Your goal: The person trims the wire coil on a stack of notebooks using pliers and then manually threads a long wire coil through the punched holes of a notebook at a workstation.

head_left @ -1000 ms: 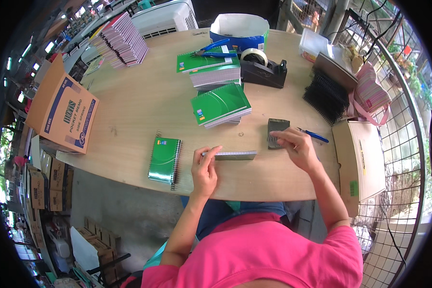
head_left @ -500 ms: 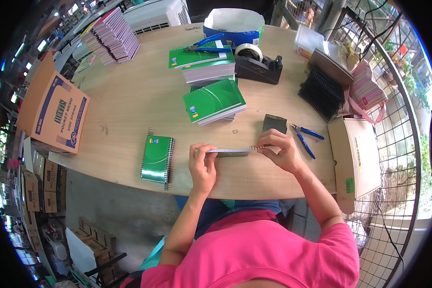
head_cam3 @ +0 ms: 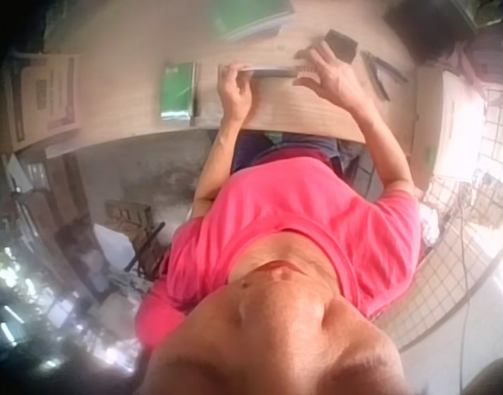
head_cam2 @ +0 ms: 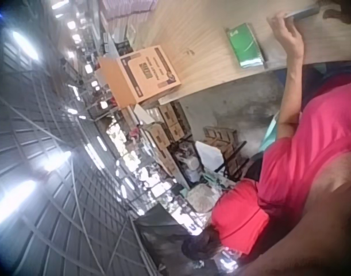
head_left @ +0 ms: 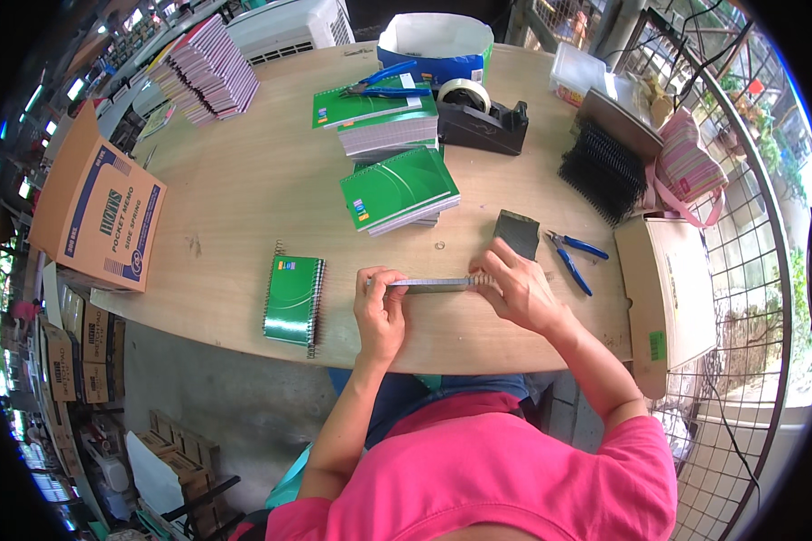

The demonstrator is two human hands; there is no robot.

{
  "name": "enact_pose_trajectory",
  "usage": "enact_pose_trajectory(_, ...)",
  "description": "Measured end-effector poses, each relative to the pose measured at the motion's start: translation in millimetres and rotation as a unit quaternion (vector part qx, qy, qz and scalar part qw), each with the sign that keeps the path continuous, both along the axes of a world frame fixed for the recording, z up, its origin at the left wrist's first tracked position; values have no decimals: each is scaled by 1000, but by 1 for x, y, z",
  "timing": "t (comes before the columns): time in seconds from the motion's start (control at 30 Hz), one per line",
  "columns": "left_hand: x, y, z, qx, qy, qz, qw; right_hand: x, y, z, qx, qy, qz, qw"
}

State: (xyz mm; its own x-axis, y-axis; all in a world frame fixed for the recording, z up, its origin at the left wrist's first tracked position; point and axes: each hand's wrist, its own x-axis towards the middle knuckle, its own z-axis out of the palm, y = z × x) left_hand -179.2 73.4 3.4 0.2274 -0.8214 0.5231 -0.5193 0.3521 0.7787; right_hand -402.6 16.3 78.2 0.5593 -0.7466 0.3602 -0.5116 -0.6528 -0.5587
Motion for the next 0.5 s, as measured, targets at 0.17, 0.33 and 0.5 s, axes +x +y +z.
enact_pose_trajectory(0.17, -2, 0, 0, -5, -3, -3, 1000, -1, 2, -9, 10, 0, 16, 1000)
enact_pose_trajectory(0.33, -4, 1, 0, -4, 0, -15, 1000, -10, -4, -8, -69, 73, 39, 994)
enact_pose_trajectory(0.5, -7, 2, 4, -37, -39, -17, 998, -65, -50, -7, -22, 250, -82, 964)
